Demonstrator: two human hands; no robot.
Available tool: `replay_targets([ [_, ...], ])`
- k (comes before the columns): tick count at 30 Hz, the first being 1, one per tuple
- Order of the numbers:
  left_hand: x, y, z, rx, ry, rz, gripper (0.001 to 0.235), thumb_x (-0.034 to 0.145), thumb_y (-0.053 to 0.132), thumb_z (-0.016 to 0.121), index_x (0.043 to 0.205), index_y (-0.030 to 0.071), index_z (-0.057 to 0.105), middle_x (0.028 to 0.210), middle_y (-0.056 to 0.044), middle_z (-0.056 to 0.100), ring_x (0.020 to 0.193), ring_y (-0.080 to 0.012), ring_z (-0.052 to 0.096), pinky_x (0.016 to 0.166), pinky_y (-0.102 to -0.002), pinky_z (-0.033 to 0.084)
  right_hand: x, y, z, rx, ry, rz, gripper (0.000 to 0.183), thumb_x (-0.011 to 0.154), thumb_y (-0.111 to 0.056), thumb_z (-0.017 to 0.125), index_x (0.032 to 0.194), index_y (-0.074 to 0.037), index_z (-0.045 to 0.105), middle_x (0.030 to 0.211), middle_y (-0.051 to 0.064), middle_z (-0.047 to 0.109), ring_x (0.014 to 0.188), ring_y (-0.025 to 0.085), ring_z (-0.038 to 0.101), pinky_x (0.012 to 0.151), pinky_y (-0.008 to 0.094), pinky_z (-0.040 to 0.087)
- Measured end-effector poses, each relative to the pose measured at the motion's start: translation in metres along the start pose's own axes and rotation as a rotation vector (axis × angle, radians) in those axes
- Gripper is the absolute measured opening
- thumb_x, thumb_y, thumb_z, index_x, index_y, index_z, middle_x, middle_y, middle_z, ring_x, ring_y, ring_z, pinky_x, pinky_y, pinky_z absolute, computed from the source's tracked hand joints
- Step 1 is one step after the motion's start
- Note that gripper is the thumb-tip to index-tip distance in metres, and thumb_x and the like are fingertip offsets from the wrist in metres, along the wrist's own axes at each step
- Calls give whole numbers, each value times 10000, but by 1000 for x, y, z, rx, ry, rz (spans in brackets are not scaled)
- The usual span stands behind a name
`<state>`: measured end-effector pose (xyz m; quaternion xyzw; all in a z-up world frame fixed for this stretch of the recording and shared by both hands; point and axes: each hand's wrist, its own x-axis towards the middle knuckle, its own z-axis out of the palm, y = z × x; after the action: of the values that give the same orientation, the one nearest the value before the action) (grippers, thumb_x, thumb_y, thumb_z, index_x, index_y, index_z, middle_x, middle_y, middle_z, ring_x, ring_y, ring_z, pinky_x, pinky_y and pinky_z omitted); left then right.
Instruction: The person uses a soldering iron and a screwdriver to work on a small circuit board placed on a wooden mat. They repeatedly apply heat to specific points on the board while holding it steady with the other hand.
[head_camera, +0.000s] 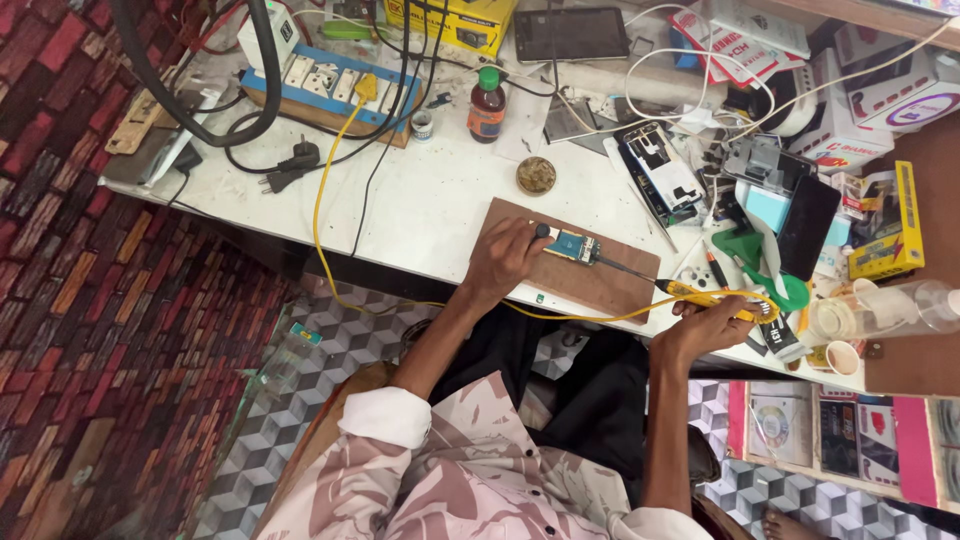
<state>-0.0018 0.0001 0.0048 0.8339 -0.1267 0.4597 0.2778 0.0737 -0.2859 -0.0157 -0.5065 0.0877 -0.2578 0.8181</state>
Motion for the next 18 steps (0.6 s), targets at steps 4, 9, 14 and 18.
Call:
replay_targets([
  [4, 0, 0, 1, -34, -5, -51, 201, 914, 55, 787, 900, -34, 607, 845, -130, 650, 771, -299, 660, 708, -397, 552, 0, -6, 4, -34, 4, -5, 270, 1137, -287, 538, 1042, -82, 391, 737, 58, 514, 520, 134, 513, 438, 277, 407],
  [9, 0, 0, 0, -22, 25, -21, 197, 904, 44, 782, 916, -46, 606, 848, -139, 639, 773, -307, 656, 711, -397, 554, -2, -19, 13, -114, -76, -73, 314, 1155, -306, 571, 1003, -109, 380, 745, 1, 462, 543, 88, 415, 442, 259, 331],
  [14, 2, 0, 1, -18, 19, -14, 205, 902, 10, 788, 891, -42, 589, 832, -145, 628, 767, -308, 655, 702, -402, 549, -10, -41, 35, -302, -160, -223, 381, 1173, -276, 573, 892, -99, 388, 684, -31, 379, 563, 58, 340, 479, 241, 278],
  [18, 2, 2, -1, -46, 26, -87, 223, 884, 6, 798, 870, -43, 581, 808, -162, 615, 748, -333, 643, 660, -409, 535, -16, -58, 51, -550, -208, -425, 386, 1193, -278, 555, 888, -84, 418, 702, -21, 405, 611, 55, 372, 546, 239, 338],
])
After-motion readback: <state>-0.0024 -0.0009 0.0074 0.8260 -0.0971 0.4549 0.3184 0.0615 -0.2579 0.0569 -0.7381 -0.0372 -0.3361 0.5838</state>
